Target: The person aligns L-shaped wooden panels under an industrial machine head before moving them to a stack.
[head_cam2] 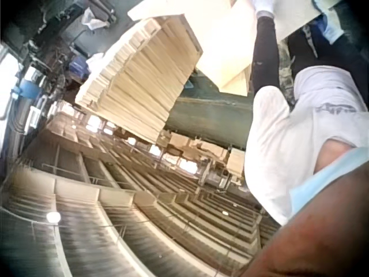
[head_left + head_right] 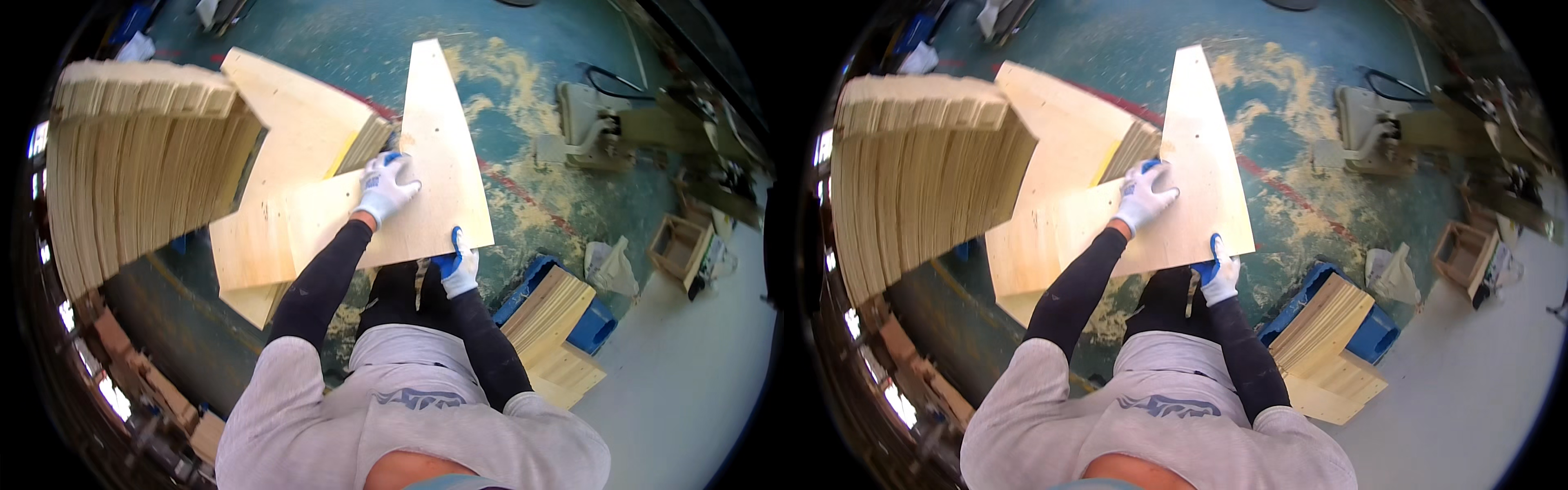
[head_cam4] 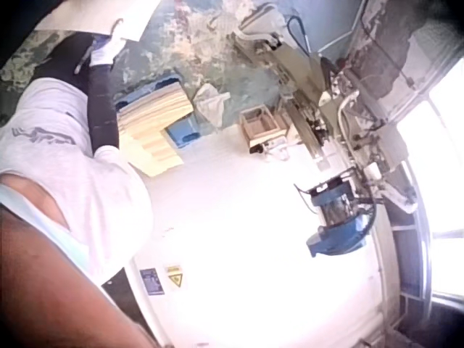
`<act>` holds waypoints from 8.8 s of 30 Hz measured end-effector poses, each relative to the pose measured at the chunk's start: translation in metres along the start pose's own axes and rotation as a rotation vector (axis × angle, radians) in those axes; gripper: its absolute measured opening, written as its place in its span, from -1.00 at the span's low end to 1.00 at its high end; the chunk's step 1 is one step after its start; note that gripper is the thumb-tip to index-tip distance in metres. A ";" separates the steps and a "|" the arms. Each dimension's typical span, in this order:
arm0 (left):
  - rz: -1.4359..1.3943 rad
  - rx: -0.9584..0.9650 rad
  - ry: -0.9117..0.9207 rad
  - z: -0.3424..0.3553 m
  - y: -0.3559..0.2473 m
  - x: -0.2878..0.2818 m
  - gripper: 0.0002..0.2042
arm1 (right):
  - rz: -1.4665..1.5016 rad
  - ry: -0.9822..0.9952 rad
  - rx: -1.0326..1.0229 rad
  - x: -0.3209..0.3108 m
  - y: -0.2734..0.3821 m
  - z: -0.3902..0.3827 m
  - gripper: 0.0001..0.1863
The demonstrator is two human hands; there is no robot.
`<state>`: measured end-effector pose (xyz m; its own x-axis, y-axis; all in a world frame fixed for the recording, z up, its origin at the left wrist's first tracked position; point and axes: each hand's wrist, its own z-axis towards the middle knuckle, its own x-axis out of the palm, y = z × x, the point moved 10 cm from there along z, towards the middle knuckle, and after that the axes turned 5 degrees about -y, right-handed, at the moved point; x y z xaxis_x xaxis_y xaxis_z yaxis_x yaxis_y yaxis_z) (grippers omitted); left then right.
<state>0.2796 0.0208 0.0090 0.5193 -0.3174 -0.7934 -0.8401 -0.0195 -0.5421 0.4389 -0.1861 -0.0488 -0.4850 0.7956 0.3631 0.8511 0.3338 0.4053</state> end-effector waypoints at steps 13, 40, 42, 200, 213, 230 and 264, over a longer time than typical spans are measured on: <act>-0.468 1.017 0.727 -0.213 -0.480 0.130 -0.60 | 0.294 -0.340 -0.626 -0.328 0.266 -0.190 -0.55; -0.016 0.433 1.025 0.006 -0.365 0.273 -0.41 | -0.196 -0.718 -0.626 -0.089 0.187 -0.014 -0.34; -0.096 0.442 1.001 -0.011 -0.375 0.250 -0.61 | 0.161 -0.873 -0.624 -0.127 0.141 -0.043 -0.43; -0.270 0.939 0.713 0.321 -0.652 -0.008 -0.46 | 1.091 -0.775 -1.155 -0.078 0.379 -0.123 -0.43; -0.450 0.605 0.544 0.409 -0.606 -0.092 -0.46 | 0.989 -0.548 -1.094 -0.024 0.504 -0.054 -0.50; -0.510 0.720 0.518 0.497 -0.644 -0.089 -0.46 | 1.091 -0.505 -1.087 0.025 0.534 -0.009 -0.57; -0.192 0.875 0.562 0.532 -0.661 -0.056 -0.40 | 1.052 -0.581 -1.035 0.038 0.546 0.001 -0.56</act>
<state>0.8896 0.5559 0.2645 0.2965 -0.7794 -0.5519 -0.2295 0.5028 -0.8334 0.8854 0.0270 0.1861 0.5542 0.5970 0.5801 0.1261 -0.7491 0.6504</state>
